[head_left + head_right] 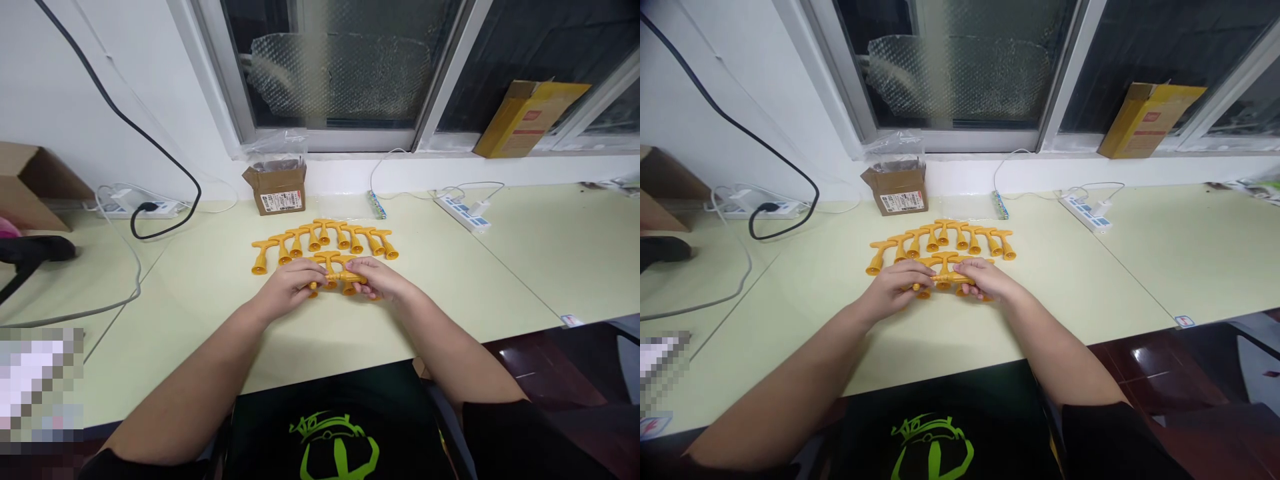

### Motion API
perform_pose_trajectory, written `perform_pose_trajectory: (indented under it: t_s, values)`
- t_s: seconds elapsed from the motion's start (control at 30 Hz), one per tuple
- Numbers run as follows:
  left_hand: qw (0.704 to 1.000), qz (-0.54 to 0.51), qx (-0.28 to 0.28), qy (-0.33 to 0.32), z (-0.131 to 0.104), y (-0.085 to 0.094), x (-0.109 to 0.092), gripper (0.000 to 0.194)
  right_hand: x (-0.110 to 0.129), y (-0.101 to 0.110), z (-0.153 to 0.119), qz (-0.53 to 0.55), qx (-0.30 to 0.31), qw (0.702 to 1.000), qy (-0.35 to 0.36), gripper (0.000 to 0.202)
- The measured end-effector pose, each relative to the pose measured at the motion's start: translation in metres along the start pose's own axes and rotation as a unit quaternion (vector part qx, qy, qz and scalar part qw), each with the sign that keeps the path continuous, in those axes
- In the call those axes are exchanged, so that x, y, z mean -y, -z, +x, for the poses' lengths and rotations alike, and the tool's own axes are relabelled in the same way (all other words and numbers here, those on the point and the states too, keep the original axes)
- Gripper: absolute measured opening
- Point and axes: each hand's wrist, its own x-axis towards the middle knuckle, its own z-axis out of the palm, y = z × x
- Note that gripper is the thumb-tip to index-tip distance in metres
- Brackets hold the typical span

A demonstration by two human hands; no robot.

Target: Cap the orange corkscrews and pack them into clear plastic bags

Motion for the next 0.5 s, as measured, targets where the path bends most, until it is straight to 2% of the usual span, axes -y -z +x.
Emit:
perform_pose_trajectory:
  t_s: [0.07,0.13,0.2,0.27,0.37,0.43,0.5]
  values:
    - [1.0,0.002,-0.021,0.013,0.0,-0.001,-0.002,0.018,-0.001,-0.001,-0.002,-0.018,0.005,0.998,0.068,0.044]
    - [0.996,-0.008,-0.063,0.059,0.0,-0.003,-0.003,0.013,-0.003,-0.001,-0.004,-0.048,-0.002,0.984,0.169,0.047]
    - [0.985,-0.047,-0.111,0.125,0.001,-0.006,-0.004,0.02,-0.004,-0.001,-0.005,-0.084,-0.031,0.964,0.249,0.047]
    - [0.966,-0.117,-0.149,0.176,0.003,-0.009,-0.005,0.029,-0.005,0.0,-0.003,-0.098,-0.062,0.952,0.282,0.039]
    - [0.95,-0.183,-0.158,0.2,0.004,-0.011,-0.006,0.034,-0.007,0.002,0.001,-0.061,-0.064,0.963,0.254,0.032]
    - [0.959,-0.16,-0.137,0.188,0.004,-0.009,-0.006,0.029,-0.006,0.003,0.003,-0.026,-0.045,0.978,0.2,0.034]
    - [0.977,-0.116,-0.103,0.149,0.003,-0.006,-0.006,0.018,-0.005,0.003,0.003,0.008,-0.03,0.991,0.13,0.038]
